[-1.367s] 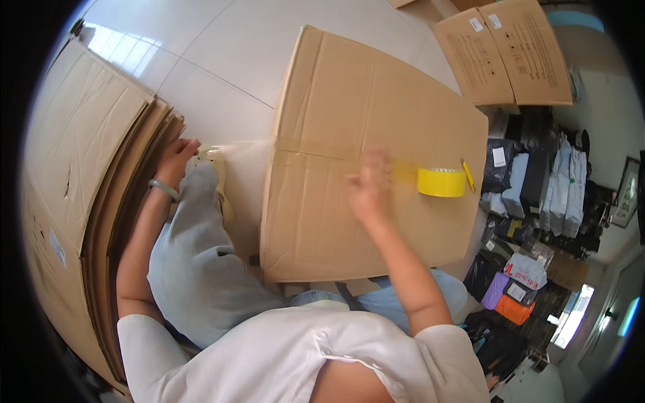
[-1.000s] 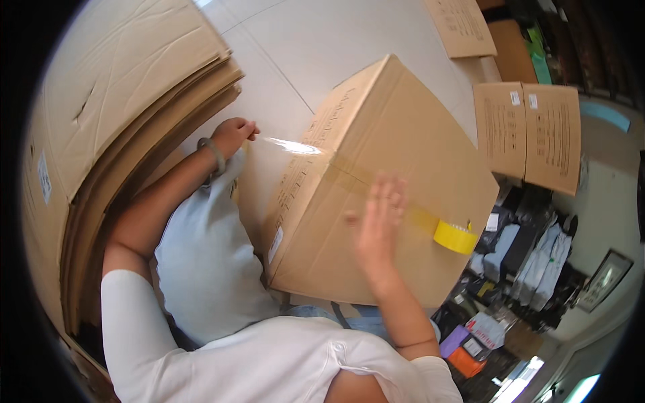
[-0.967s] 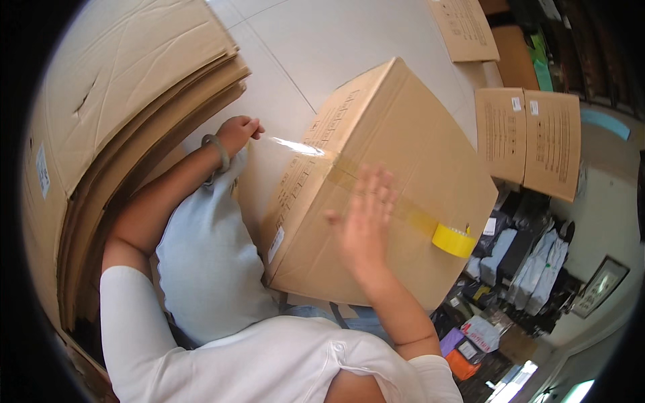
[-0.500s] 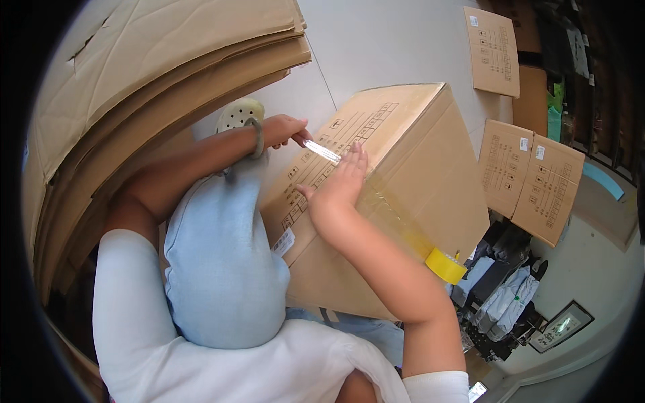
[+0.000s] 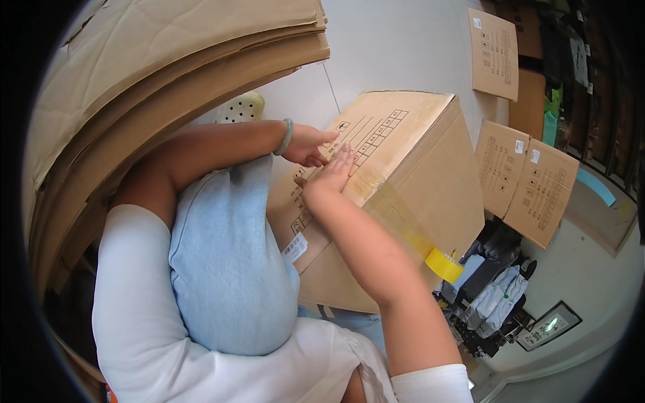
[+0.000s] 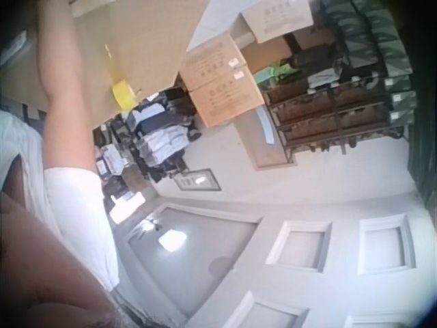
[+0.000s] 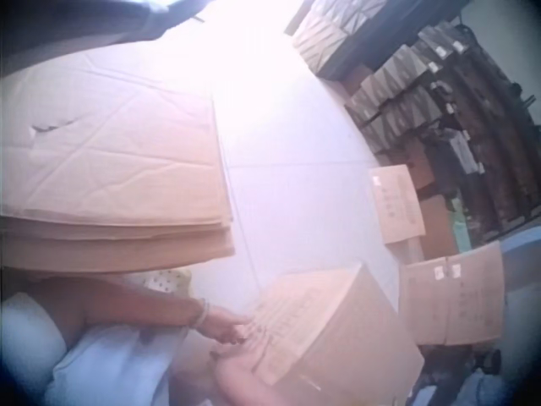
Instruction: The person assembles a flat cardboard box, folds the flaps, and secures the seams with yellow packing tape using a utility knife to cut the tape. The person repeats the process for multiple boxes in a warehouse setting.
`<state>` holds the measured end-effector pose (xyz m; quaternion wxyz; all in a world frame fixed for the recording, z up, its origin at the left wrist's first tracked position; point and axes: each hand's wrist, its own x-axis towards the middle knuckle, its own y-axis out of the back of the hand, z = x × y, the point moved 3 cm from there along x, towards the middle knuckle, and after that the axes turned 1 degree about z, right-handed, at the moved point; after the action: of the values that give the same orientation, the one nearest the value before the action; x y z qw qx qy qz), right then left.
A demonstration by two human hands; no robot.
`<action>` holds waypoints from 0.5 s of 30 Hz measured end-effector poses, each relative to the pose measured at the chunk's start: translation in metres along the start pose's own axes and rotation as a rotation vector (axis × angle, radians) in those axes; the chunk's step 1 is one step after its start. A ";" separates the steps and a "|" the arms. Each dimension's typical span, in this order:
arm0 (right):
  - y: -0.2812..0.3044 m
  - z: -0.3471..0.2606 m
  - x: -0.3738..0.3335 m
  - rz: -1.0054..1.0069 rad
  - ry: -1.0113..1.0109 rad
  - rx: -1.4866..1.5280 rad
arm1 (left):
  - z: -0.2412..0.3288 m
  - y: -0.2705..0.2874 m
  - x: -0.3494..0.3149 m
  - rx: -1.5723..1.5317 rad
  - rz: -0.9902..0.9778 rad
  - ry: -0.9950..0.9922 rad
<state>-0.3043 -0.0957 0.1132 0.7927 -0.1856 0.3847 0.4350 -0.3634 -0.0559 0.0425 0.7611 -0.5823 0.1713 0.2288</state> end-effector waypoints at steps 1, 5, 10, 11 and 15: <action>-0.002 -0.002 0.005 0.008 -0.001 0.007 | 0.000 0.006 -0.001 -0.012 0.088 -0.027; -0.014 -0.010 0.020 0.030 0.010 0.045 | -0.004 0.023 -0.011 -0.026 0.359 -0.012; -0.034 -0.017 0.038 0.050 0.096 0.154 | 0.002 0.022 -0.023 0.099 0.422 -0.061; -0.035 -0.014 0.035 0.063 0.077 0.159 | 0.005 0.022 -0.027 0.136 0.438 -0.091; -0.054 0.018 0.003 0.181 0.005 0.127 | 0.009 0.024 -0.032 0.223 0.538 -0.112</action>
<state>-0.2500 -0.1122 0.1200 0.7592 -0.1006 0.4288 0.4792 -0.4033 -0.0469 0.0423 0.7406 -0.4151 0.3016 0.4339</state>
